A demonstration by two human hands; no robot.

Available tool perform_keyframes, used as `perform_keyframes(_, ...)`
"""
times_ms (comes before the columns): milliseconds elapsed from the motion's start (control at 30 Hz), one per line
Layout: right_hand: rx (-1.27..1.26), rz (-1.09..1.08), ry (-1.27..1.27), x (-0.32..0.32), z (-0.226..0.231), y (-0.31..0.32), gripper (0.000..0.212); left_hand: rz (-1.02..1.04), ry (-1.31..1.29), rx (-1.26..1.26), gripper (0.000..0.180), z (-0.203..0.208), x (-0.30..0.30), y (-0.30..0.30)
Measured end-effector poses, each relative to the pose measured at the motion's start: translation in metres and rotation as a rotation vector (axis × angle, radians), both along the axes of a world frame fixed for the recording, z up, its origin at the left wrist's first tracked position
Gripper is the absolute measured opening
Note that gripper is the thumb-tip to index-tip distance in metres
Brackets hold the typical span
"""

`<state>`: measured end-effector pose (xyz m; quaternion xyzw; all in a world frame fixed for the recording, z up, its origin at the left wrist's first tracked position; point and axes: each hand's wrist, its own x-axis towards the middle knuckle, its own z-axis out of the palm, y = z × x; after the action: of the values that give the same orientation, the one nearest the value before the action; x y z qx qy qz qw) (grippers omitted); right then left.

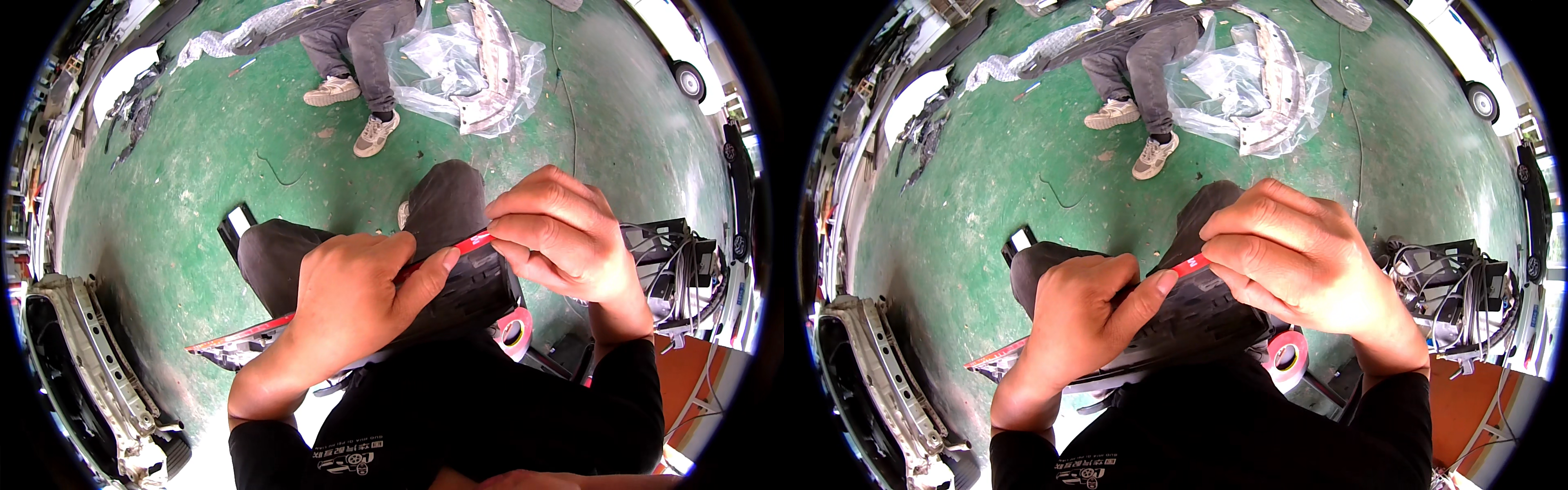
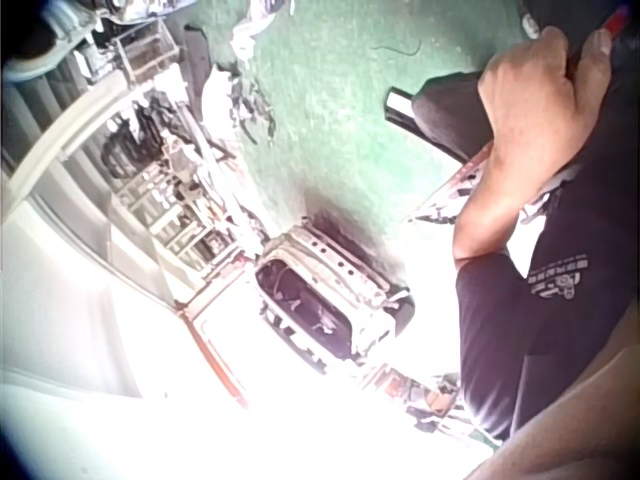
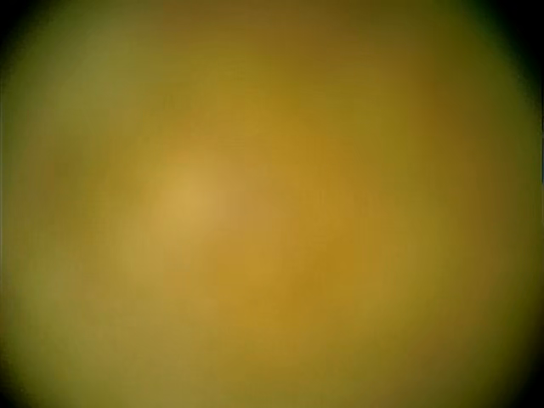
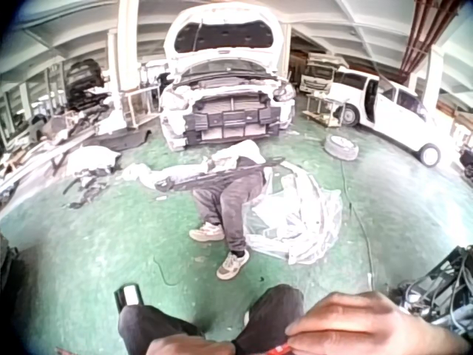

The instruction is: The person sits on the floor of a workshop and works on a black plastic car part, likely a door panel. They first insert small white plastic fasteners into the panel's holes. Then, they apply a strip of red tape along the edge of the panel, smoothing it down with their fingers.

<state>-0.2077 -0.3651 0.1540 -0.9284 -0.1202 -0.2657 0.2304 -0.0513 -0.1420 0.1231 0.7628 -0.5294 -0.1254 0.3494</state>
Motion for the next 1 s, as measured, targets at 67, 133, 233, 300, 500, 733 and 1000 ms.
perform_keyframes(67,0.001,-0.004,0.003,-0.001,0.000,0.000,0.028,-0.002,-0.004,0.013,0.056,0.001,-0.001,-0.002)
perform_keyframes(133,0.000,-0.005,0.004,-0.002,-0.001,-0.001,0.027,0.000,-0.026,0.033,0.059,0.002,-0.001,-0.004)
perform_keyframes(233,0.003,-0.007,0.008,-0.002,-0.001,-0.001,0.027,0.003,-0.056,0.087,0.065,0.005,-0.001,-0.008)
perform_keyframes(300,0.009,-0.005,0.010,-0.002,0.000,-0.001,0.028,0.002,-0.067,0.135,0.068,0.008,-0.002,-0.011)
perform_keyframes(500,0.015,0.016,0.006,-0.004,-0.002,-0.004,0.029,-0.028,-0.092,0.243,0.073,0.016,0.000,-0.017)
perform_keyframes(733,0.061,-0.004,0.022,-0.006,-0.003,-0.005,0.027,-0.063,-0.102,0.347,0.076,0.021,0.001,-0.024)
perform_keyframes(1000,0.400,-0.079,0.173,-0.025,-0.026,-0.008,0.048,-0.099,-0.124,0.381,0.079,0.025,0.002,-0.034)
